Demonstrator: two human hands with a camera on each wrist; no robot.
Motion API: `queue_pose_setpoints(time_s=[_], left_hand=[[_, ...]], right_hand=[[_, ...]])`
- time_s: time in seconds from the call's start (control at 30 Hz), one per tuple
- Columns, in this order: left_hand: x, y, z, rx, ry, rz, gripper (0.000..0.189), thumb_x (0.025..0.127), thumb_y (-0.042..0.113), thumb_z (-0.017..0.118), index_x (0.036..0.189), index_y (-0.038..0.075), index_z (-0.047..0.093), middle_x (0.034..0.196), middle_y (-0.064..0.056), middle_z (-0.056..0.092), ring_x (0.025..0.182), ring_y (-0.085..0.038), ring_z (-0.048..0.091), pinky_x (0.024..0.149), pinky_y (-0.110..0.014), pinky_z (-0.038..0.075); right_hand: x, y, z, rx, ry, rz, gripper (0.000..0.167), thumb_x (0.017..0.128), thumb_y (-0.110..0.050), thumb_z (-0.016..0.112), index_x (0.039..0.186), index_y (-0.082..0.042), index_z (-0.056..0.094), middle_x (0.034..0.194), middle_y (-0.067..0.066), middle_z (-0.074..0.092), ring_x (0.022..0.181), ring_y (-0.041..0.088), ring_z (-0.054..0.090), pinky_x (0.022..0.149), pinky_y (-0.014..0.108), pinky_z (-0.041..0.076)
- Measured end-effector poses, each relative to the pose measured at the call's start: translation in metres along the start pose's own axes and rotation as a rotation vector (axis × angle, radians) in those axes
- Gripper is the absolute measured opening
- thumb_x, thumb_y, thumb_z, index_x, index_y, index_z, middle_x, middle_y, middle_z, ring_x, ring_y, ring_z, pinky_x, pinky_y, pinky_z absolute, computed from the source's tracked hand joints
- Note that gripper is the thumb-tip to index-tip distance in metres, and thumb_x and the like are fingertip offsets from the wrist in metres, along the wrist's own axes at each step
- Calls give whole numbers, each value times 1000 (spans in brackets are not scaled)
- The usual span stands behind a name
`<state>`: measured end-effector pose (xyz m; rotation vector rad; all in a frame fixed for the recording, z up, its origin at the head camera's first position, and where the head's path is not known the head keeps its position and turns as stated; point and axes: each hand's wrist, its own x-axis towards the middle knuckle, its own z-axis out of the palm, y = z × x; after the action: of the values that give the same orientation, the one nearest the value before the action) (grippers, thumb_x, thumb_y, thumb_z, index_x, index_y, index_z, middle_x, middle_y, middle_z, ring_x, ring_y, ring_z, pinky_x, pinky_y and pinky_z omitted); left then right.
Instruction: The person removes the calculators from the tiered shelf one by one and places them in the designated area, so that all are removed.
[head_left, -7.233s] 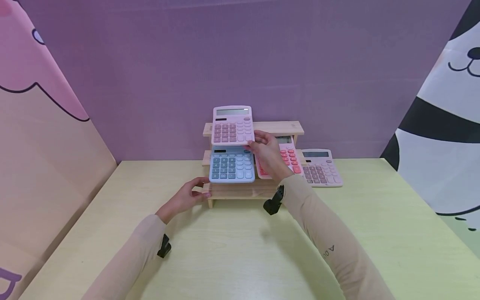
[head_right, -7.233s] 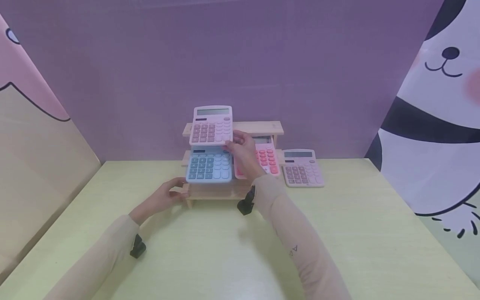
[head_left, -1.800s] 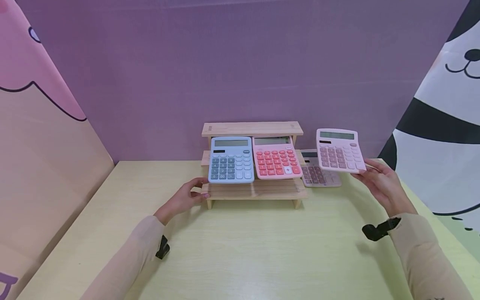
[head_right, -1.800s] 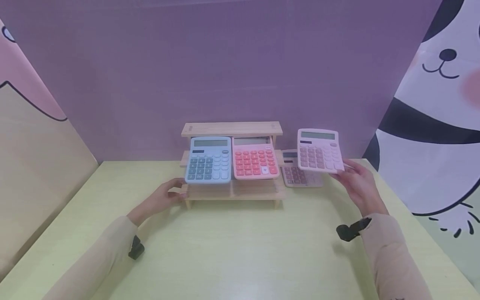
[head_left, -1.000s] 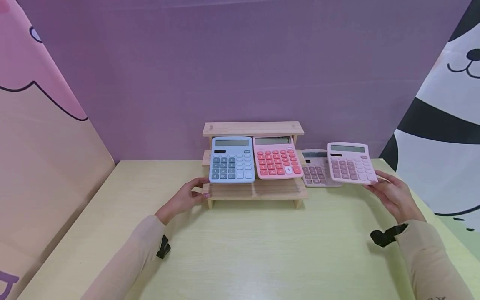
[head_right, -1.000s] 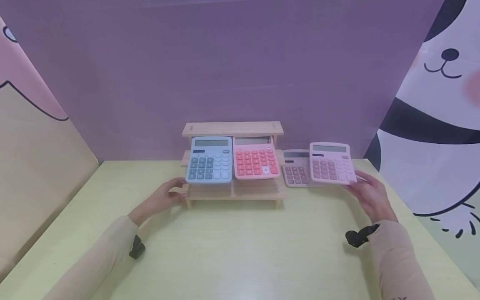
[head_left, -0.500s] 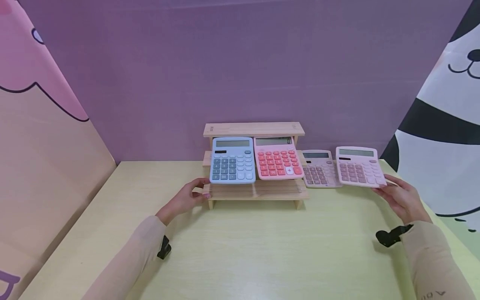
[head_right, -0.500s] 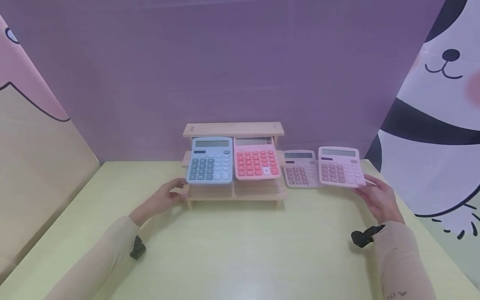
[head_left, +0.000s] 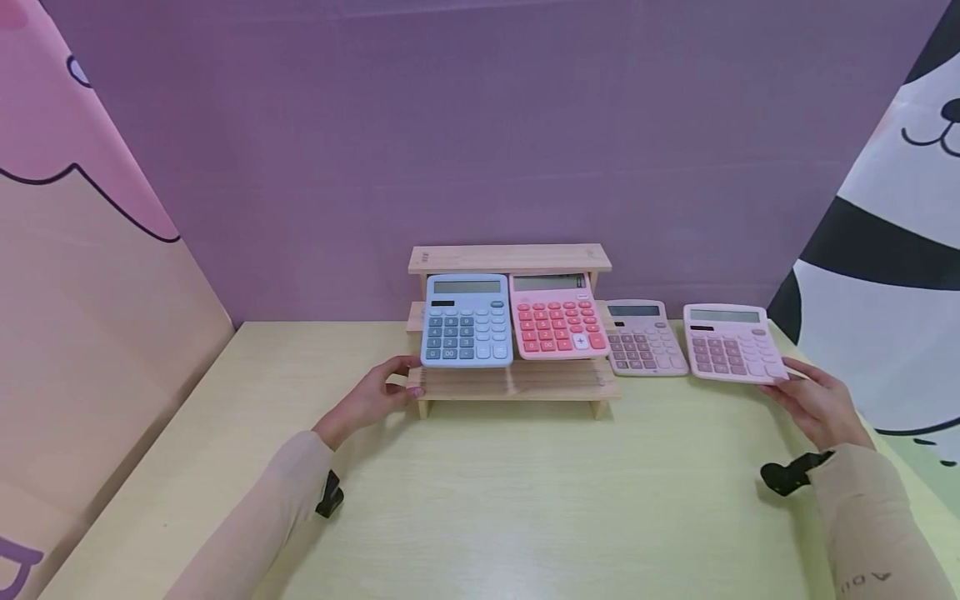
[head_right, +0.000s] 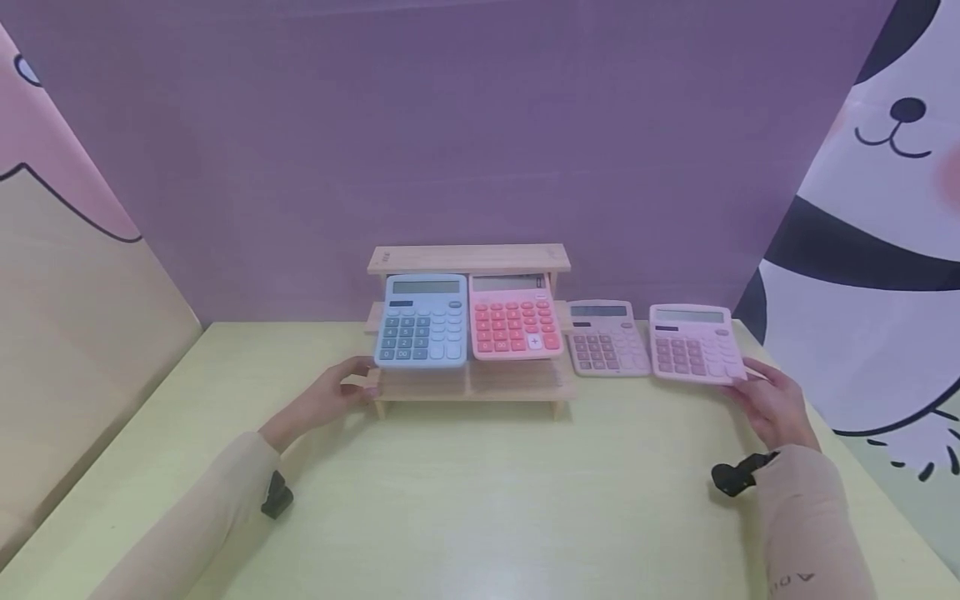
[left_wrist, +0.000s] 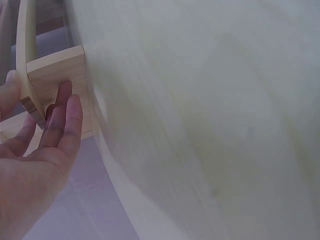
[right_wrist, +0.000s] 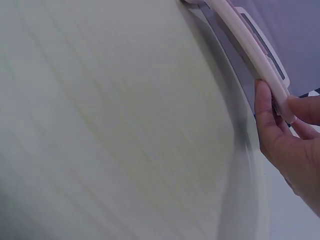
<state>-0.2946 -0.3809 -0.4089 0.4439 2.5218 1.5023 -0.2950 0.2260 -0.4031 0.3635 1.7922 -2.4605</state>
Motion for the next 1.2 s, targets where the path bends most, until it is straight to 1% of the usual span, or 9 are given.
queue_pose_setpoints(time_s=[0.13,0.37,0.47,0.63,0.8,0.9,0.97,1.03,1.2], left_hand=[[-1,1,1,-3,-3,17,54,87,18,62,135,7,38,129,-16,43,101,-28,57,90,-36,49],[1,-3,2,-10,-12,17,54,87,16,62,135,7,37,128,-17,42,101,-27,58,89,-34,50],[1,-3,1,-5,-10,18,54,87,17,62,134,7,38,128,-16,42,100,-27,58,89,-34,49],[0,-2,2,-1,-12,25,54,87,18,62,134,6,38,127,-17,43,99,-27,58,89,-35,50],[1,-3,2,-5,-11,29,54,87,17,62,134,6,38,128,-17,43,102,-29,57,90,-36,49],[2,-4,2,-5,-3,33,53,87,16,62,134,5,39,129,-17,43,103,-29,56,90,-36,49],[2,-5,2,-3,1,35,53,87,16,62,134,6,39,129,-16,43,102,-29,56,90,-35,49],[2,-5,2,-2,0,38,53,87,16,62,134,6,39,129,-17,43,101,-29,57,89,-35,50],[1,-4,2,-4,-2,38,53,88,14,61,134,6,38,127,-18,43,99,-29,59,86,-34,51]], right_hand=[[1,2,-6,8,4,4,102,78,-2,69,146,-16,-5,108,-7,40,77,4,61,86,28,51],[0,2,-11,20,12,40,98,81,-2,66,146,-18,-6,100,-9,45,76,5,61,83,27,52],[1,2,-12,22,8,55,100,80,-3,67,146,-21,-5,98,-9,47,76,6,62,83,28,53],[2,1,-14,18,-1,85,101,80,-2,67,146,-21,-7,98,-9,46,76,6,62,84,28,52],[2,0,-16,3,-7,115,99,82,-4,65,146,-21,-8,104,-9,42,76,7,61,86,27,51],[3,-2,-17,-15,-27,119,95,85,-6,63,145,-20,-9,100,-9,44,77,7,61,86,26,51],[4,-3,-17,-26,-33,118,94,85,-7,62,145,-19,-9,93,-11,50,77,6,62,82,25,53],[5,-3,-18,-37,-43,114,95,85,-7,62,145,-18,-10,92,-10,50,77,6,62,82,25,53],[7,-3,-19,-80,-31,122,100,81,-8,67,145,-18,-8,104,-7,40,76,5,61,82,25,53]])
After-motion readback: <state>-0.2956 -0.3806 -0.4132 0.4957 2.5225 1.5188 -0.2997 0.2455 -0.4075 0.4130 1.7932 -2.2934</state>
